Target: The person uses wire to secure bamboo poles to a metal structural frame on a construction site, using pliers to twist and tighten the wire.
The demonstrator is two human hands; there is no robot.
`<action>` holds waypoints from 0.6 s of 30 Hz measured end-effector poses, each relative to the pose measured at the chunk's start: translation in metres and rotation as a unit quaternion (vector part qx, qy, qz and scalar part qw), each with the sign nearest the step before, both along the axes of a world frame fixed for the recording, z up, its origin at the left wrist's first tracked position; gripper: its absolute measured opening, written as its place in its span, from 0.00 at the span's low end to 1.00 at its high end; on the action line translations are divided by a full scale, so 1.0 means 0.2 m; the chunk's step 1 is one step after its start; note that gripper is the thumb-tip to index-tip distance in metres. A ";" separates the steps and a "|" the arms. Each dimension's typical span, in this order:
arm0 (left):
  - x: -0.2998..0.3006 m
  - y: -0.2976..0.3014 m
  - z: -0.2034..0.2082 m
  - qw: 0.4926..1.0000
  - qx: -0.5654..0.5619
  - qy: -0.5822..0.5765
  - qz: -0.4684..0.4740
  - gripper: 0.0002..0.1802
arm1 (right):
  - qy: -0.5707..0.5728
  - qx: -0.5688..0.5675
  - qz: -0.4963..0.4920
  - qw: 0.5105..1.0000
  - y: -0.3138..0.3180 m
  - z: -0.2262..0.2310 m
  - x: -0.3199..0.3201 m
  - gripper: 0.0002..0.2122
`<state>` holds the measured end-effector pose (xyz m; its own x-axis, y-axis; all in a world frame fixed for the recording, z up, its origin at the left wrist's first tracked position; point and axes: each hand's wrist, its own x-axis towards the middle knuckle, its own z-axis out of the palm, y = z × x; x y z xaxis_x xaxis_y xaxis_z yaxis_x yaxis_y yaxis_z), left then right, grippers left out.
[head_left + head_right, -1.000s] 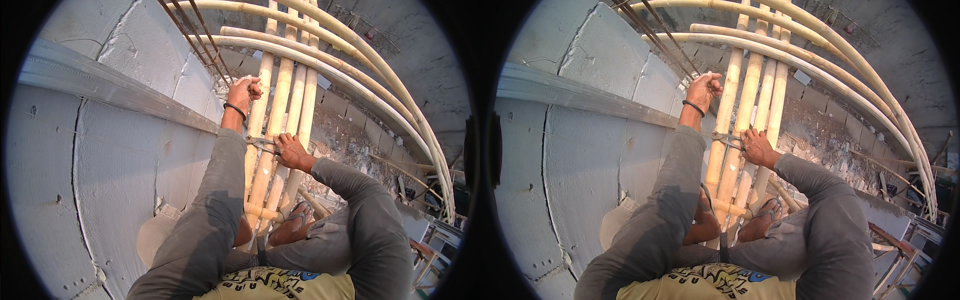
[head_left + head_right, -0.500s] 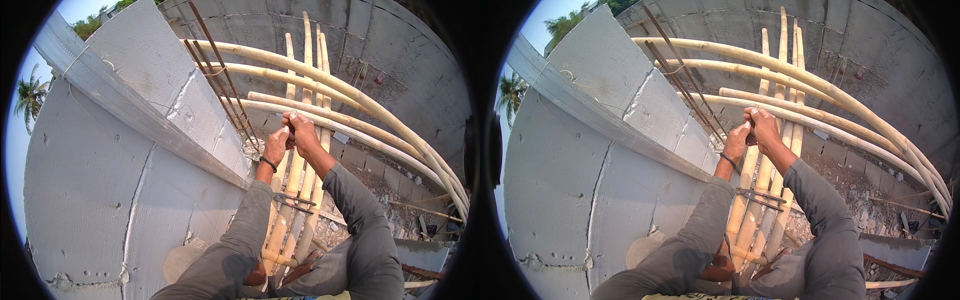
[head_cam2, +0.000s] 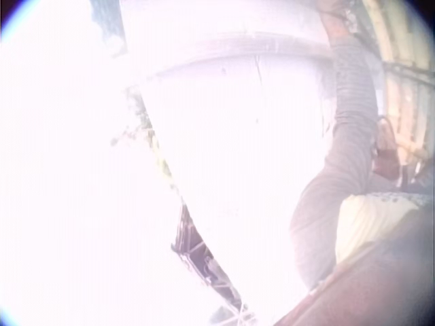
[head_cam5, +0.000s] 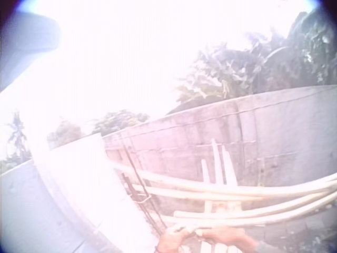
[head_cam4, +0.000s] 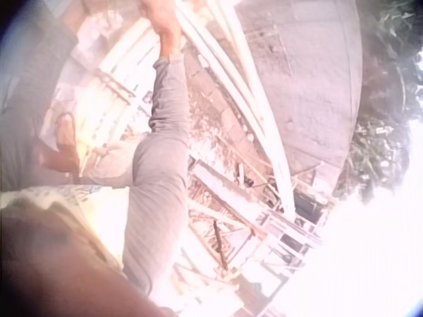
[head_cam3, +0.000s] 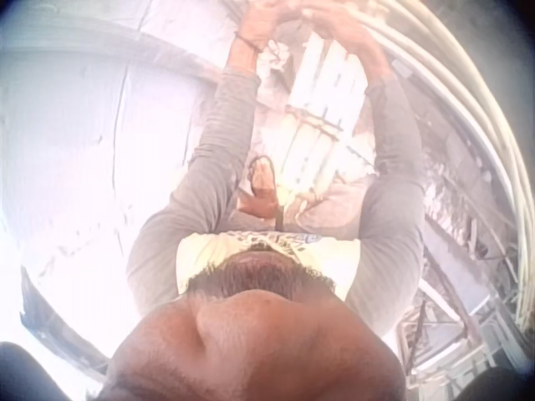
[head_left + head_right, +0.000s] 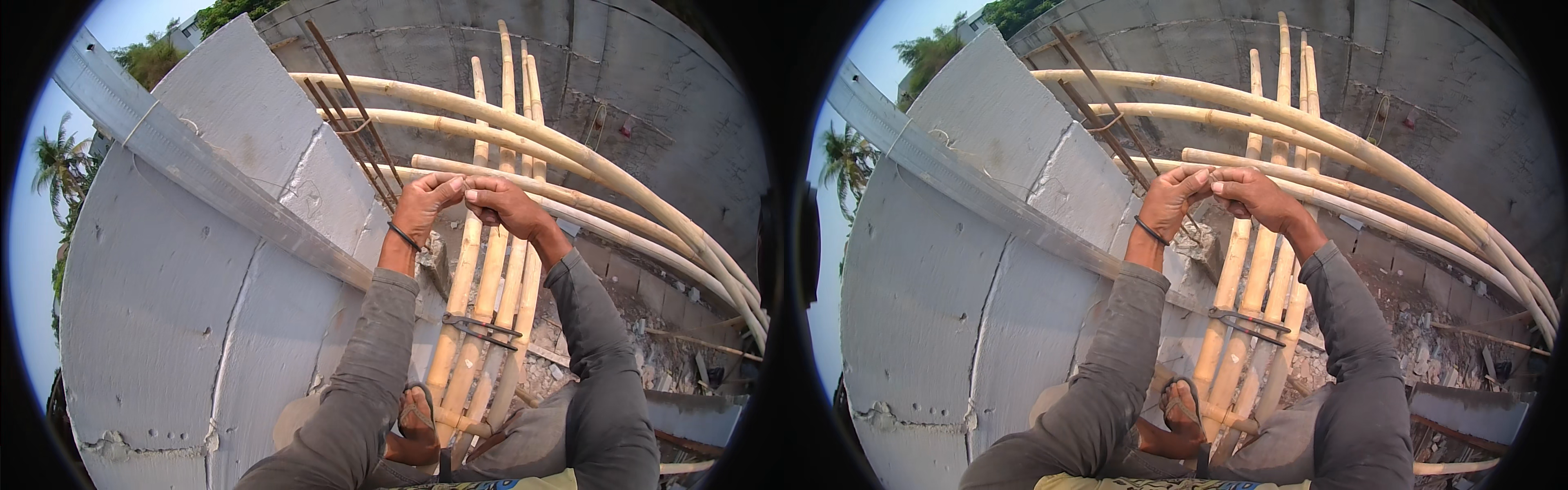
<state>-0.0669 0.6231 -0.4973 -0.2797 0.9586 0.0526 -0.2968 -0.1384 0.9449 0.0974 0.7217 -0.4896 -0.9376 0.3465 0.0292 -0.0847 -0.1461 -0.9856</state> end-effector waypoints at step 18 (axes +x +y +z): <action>-0.17 0.05 0.26 0.844 0.083 -0.301 0.436 0.12 | -0.027 -0.057 -0.169 0.984 0.16 0.44 -0.85 0.11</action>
<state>-0.1018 0.6335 -0.4443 -0.8992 0.3681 -0.2365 -0.4327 -0.6679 0.6055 -0.0723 0.7540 -0.4024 -0.7676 0.6367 -0.0742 -0.0962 -0.2289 -0.9687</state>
